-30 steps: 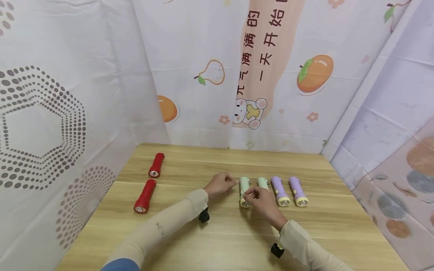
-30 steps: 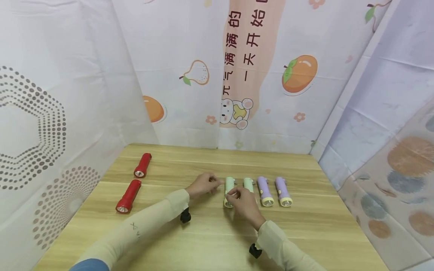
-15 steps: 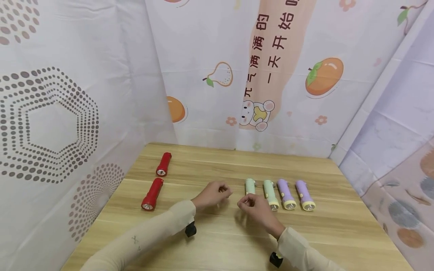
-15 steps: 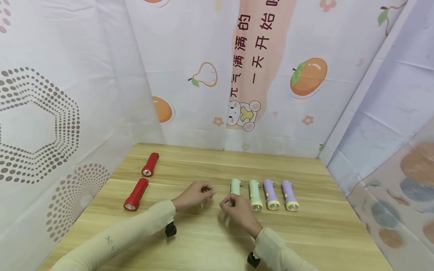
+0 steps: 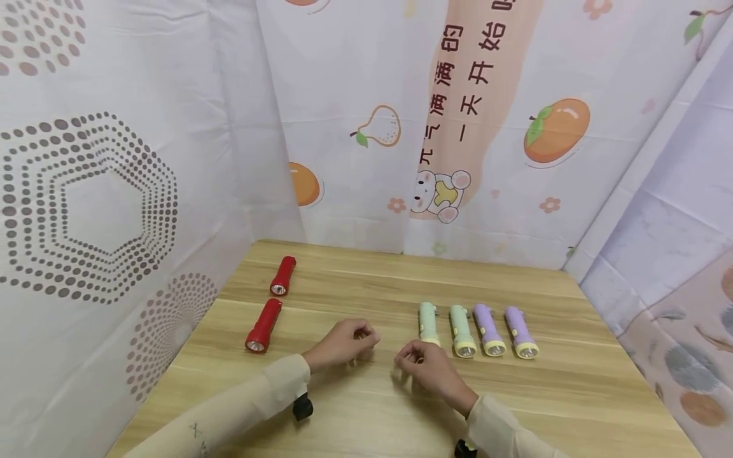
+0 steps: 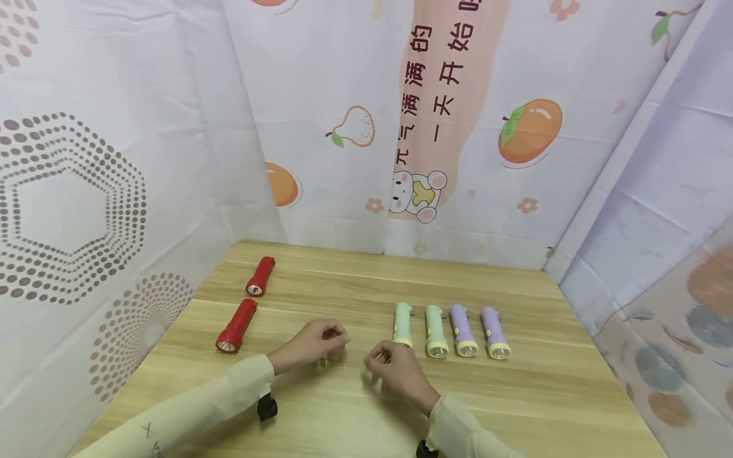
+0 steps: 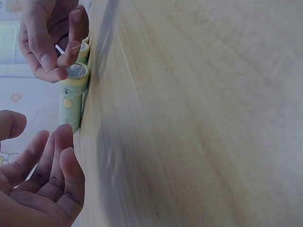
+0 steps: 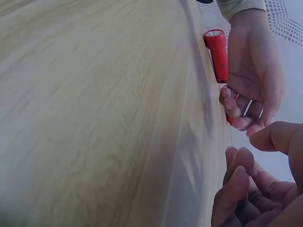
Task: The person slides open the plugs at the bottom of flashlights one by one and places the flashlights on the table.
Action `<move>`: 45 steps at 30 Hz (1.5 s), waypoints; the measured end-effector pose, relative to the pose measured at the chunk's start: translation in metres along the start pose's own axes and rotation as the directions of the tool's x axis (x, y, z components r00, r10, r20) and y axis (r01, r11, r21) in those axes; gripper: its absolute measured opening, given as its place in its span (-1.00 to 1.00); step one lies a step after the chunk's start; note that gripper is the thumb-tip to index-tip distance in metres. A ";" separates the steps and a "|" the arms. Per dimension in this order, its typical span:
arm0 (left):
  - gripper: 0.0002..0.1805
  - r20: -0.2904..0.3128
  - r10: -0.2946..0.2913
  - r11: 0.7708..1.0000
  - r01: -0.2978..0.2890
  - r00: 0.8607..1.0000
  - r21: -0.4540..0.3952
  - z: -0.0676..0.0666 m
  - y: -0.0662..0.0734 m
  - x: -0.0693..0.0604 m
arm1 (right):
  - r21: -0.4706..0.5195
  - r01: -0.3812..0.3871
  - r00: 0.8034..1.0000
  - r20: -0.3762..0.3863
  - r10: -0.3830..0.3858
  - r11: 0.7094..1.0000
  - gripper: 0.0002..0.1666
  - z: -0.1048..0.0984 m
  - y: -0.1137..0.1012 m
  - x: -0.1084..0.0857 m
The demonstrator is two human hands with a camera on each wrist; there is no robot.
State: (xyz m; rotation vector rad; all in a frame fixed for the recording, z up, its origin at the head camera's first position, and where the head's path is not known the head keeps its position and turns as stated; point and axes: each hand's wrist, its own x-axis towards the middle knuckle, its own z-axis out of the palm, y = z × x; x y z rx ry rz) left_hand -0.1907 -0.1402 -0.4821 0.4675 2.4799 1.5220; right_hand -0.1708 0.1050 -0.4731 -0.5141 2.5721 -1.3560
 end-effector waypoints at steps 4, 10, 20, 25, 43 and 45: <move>-0.75 -0.025 -0.005 1.000 0.005 1.000 0.002 -0.004 0.001 -0.005 | -0.002 -0.001 1.000 0.023 0.001 1.000 -0.85 0.004 0.001 0.003; -0.72 -0.058 0.011 1.000 -0.012 0.998 -0.020 -0.024 0.005 -0.012 | 0.052 -0.022 0.996 0.082 0.018 0.998 -0.80 0.012 -0.003 0.008; -0.73 -0.170 -0.070 0.997 0.068 0.983 -0.020 -0.074 0.004 -0.028 | 0.153 -0.027 0.987 0.160 0.002 0.988 -0.77 0.035 -0.020 0.023; -0.71 -0.231 -0.070 0.997 0.065 0.970 -0.029 -0.099 0.002 -0.034 | 0.197 -0.032 0.982 0.186 -0.005 0.980 -0.76 0.048 -0.031 0.031; -0.59 -0.422 -0.248 0.964 0.179 0.872 -0.196 -0.163 -0.045 -0.053 | 0.202 0.013 0.974 0.220 -0.059 0.979 -0.79 0.113 -0.072 0.052; -0.60 -0.435 -0.256 0.965 0.202 0.863 -0.168 -0.170 -0.053 -0.054 | 0.208 0.011 0.972 0.229 -0.060 0.978 -0.80 0.118 -0.075 0.055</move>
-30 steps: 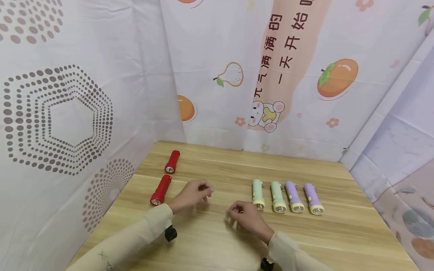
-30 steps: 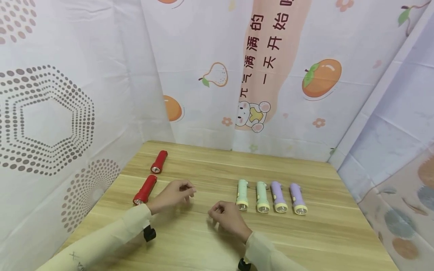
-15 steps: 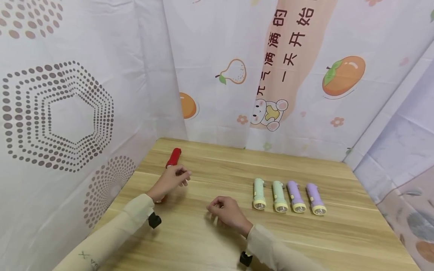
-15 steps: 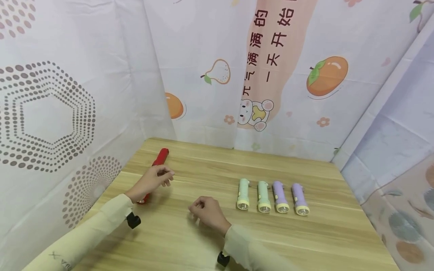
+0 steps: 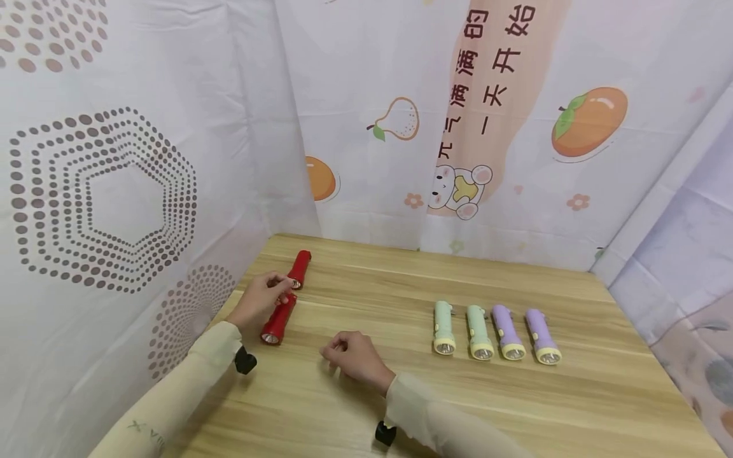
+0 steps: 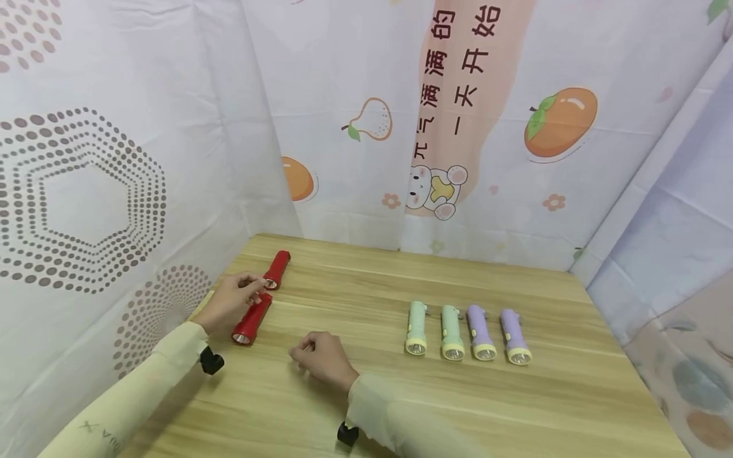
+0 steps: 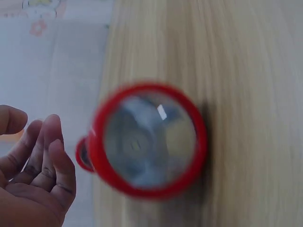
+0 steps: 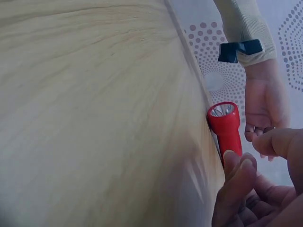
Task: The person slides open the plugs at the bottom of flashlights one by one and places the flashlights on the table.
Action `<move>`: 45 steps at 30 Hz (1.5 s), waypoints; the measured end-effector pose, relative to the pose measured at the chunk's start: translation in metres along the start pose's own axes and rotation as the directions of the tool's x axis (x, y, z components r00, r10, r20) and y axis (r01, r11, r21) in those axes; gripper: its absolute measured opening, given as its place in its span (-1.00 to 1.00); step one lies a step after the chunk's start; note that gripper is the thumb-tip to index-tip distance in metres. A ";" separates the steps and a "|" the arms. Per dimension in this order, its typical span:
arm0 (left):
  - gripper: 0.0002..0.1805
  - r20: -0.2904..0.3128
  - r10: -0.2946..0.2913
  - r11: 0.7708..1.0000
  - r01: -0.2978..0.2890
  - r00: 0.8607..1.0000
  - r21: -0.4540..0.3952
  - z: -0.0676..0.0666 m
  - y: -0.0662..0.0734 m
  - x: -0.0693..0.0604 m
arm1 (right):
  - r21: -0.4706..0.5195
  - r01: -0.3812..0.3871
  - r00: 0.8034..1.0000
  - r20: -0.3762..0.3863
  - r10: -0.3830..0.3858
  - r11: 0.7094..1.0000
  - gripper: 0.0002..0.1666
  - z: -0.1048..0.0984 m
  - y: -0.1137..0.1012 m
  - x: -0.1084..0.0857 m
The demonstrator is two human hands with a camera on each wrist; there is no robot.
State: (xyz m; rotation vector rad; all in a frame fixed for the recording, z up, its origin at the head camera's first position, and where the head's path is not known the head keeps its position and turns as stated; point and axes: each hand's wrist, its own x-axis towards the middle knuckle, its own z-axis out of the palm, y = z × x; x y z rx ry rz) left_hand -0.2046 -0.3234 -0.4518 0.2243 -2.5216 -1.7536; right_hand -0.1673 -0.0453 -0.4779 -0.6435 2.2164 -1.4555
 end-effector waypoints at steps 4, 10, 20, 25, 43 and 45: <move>-0.68 -0.039 0.031 0.991 -0.025 0.999 0.134 -0.009 -0.011 0.010 | 0.006 -0.007 1.000 0.018 0.007 1.000 -0.81 0.008 -0.002 0.007; -0.70 -0.029 0.045 0.980 -0.038 0.999 0.194 -0.021 -0.025 0.024 | -0.014 -0.009 1.000 0.021 0.009 1.000 -0.81 0.021 -0.008 0.018; -0.60 0.068 -0.077 0.979 0.063 0.995 0.194 -0.027 -0.034 0.029 | -0.007 -0.030 1.000 -0.001 0.030 1.000 -0.80 0.046 -0.017 0.034; -0.57 0.107 -0.076 0.974 0.051 0.991 0.219 -0.025 -0.036 0.033 | -0.012 -0.046 0.999 -0.016 0.046 0.999 -0.77 0.056 -0.021 0.040; -0.57 0.116 -0.080 0.971 0.051 0.990 0.235 -0.026 -0.039 0.036 | -0.193 -0.052 0.996 -0.087 0.035 0.980 -0.51 0.080 -0.029 0.057; -0.56 0.118 -0.083 0.972 0.054 0.990 0.230 -0.025 -0.037 0.036 | -0.197 -0.054 0.995 -0.093 0.036 0.979 -0.50 0.081 -0.031 0.058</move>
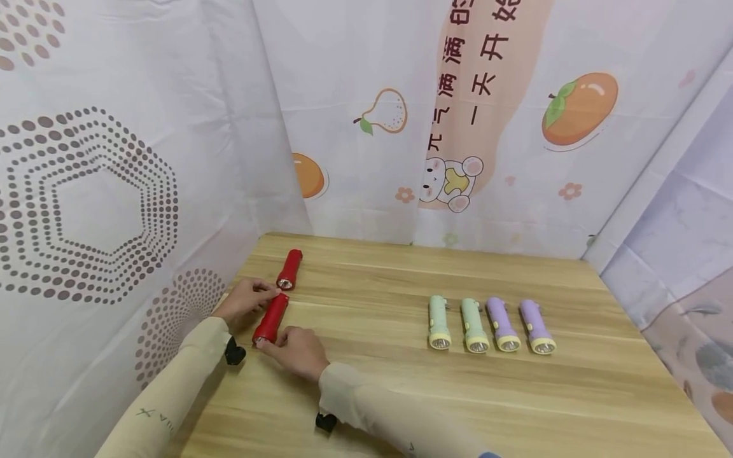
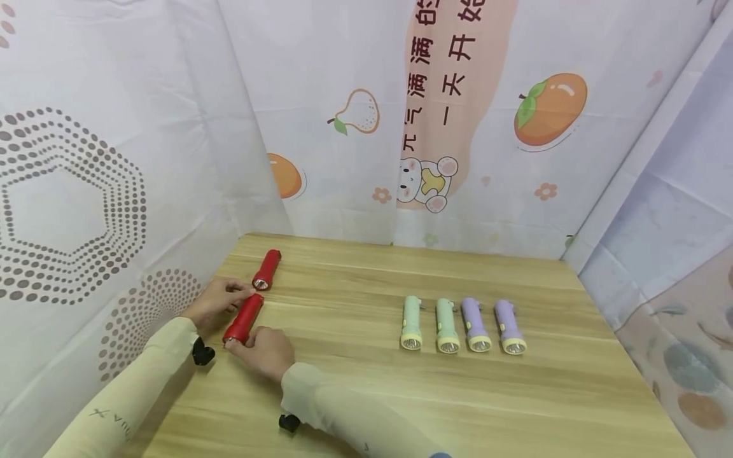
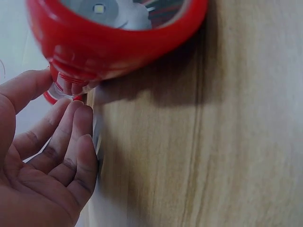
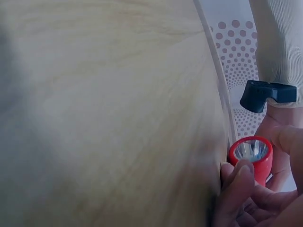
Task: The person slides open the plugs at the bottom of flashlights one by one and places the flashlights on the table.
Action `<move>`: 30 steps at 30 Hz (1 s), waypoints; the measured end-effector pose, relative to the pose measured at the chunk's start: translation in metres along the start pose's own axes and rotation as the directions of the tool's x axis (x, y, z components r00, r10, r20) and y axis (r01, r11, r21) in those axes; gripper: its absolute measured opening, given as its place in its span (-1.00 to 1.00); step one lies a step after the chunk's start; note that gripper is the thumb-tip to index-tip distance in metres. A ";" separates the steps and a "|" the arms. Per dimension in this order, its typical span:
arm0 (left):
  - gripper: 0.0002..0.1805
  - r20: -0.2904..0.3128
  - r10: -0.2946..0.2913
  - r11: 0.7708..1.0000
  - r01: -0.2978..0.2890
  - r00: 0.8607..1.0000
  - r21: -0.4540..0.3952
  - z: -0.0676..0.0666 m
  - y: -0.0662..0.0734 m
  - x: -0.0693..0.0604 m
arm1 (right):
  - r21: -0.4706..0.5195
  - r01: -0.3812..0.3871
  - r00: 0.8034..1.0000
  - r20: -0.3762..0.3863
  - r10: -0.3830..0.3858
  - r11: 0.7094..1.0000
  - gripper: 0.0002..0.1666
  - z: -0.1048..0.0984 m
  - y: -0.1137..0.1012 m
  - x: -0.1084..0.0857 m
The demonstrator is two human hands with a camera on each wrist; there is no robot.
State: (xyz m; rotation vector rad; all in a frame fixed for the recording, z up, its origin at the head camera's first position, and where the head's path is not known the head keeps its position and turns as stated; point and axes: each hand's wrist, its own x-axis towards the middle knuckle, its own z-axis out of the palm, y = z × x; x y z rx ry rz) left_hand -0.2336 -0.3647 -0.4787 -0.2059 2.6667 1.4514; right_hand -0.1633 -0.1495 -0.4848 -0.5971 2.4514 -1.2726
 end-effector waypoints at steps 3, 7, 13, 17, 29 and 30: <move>-0.56 -0.004 -0.005 1.000 0.005 1.000 -0.009 0.000 0.002 -0.001 | -0.014 -0.008 1.000 -0.021 0.007 1.000 -0.45 0.002 -0.003 0.001; -0.56 -0.015 0.001 1.000 -0.001 1.000 -0.007 0.001 0.002 -0.002 | -0.043 -0.030 0.998 -0.047 0.028 0.999 -0.38 0.005 -0.006 0.004; -0.56 -0.023 -0.013 1.000 0.012 1.000 -0.015 0.003 0.001 -0.002 | -0.070 -0.057 0.996 -0.069 0.052 0.996 -0.36 0.007 -0.009 0.007; -0.57 -0.012 -0.017 1.000 0.017 1.000 -0.021 0.004 0.001 -0.002 | -0.060 -0.089 0.995 -0.055 0.085 0.994 -0.35 0.006 -0.009 0.009; -0.53 0.012 -0.027 0.998 0.028 1.000 -0.055 0.005 0.004 -0.004 | -0.032 -0.109 0.993 -0.041 0.108 0.994 -0.35 0.005 -0.012 0.015; -0.54 0.022 -0.029 0.998 0.030 0.999 -0.058 0.004 0.004 -0.005 | -0.028 -0.112 0.993 -0.037 0.111 0.993 -0.36 0.005 -0.012 0.016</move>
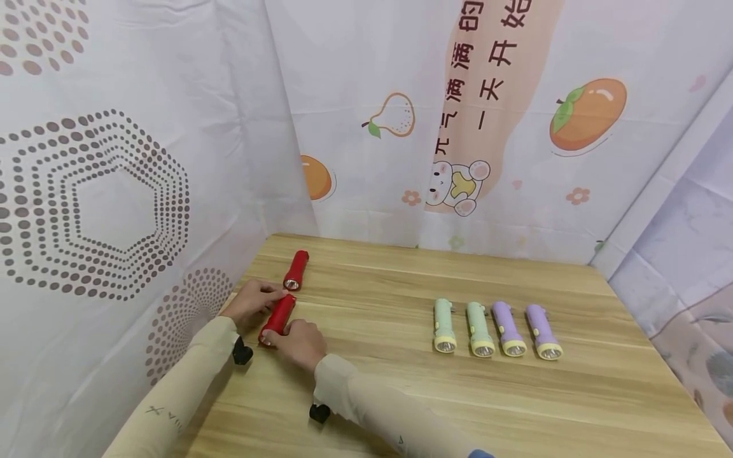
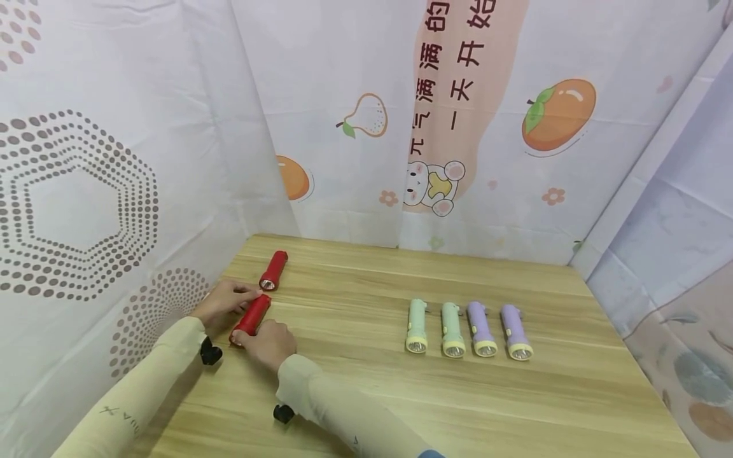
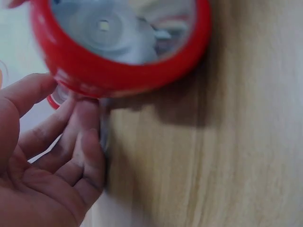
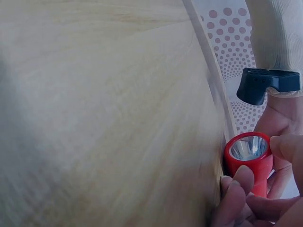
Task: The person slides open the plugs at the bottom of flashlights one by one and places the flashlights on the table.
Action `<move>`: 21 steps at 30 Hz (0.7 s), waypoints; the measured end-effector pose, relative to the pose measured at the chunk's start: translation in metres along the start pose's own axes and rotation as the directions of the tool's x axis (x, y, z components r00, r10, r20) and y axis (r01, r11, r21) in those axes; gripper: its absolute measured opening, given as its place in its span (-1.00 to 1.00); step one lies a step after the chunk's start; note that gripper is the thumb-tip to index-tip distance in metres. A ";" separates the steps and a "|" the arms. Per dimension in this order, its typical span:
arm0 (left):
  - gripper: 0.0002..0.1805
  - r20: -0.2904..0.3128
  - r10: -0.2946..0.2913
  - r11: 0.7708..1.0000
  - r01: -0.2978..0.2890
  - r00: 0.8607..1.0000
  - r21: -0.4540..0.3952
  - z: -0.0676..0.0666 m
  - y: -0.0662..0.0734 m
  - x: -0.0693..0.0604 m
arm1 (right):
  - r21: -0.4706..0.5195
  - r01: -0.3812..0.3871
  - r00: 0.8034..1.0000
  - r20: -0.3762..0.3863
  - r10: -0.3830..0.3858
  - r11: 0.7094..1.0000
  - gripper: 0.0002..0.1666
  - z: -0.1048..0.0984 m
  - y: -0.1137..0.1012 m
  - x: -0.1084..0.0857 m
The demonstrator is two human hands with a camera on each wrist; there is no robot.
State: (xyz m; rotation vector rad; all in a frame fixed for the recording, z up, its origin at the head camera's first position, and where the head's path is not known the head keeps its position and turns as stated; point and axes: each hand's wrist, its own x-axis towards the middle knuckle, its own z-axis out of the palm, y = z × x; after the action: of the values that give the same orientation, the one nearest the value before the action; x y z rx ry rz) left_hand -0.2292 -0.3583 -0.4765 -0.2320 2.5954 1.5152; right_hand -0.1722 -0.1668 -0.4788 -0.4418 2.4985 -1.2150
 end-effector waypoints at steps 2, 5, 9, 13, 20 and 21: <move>-0.54 0.035 0.002 1.000 -0.002 0.999 0.000 0.000 0.001 -0.001 | 0.022 -0.008 1.000 0.006 0.007 1.000 -0.40 0.000 0.000 0.001; -0.51 0.082 0.010 1.000 -0.011 0.997 0.009 0.000 0.003 0.000 | 0.067 -0.017 1.000 0.015 0.016 0.998 -0.44 -0.002 -0.001 0.003; -0.53 0.103 0.025 1.000 -0.025 0.994 0.004 -0.001 0.003 0.003 | 0.102 -0.035 0.999 0.029 0.032 0.994 -0.47 -0.005 -0.003 0.006; -0.58 0.124 0.028 0.999 -0.030 0.992 0.016 -0.002 0.002 0.003 | 0.108 -0.061 0.998 0.042 0.056 0.992 -0.49 -0.005 -0.003 0.006; -0.56 0.077 -0.024 1.000 0.023 0.997 0.016 -0.001 0.002 -0.002 | 0.127 -0.059 0.997 0.050 0.053 0.990 -0.50 -0.004 0.000 0.005; -0.53 0.069 -0.031 1.000 0.031 0.997 0.003 -0.001 0.002 -0.002 | 0.134 -0.056 0.997 0.051 0.049 0.989 -0.51 -0.004 0.001 0.005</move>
State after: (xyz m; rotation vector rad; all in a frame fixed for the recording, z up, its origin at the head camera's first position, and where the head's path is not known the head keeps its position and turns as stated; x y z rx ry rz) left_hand -0.2273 -0.3578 -0.4738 -0.2145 2.5281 1.4838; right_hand -0.1786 -0.1661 -0.4779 -0.3639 2.3551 -1.3270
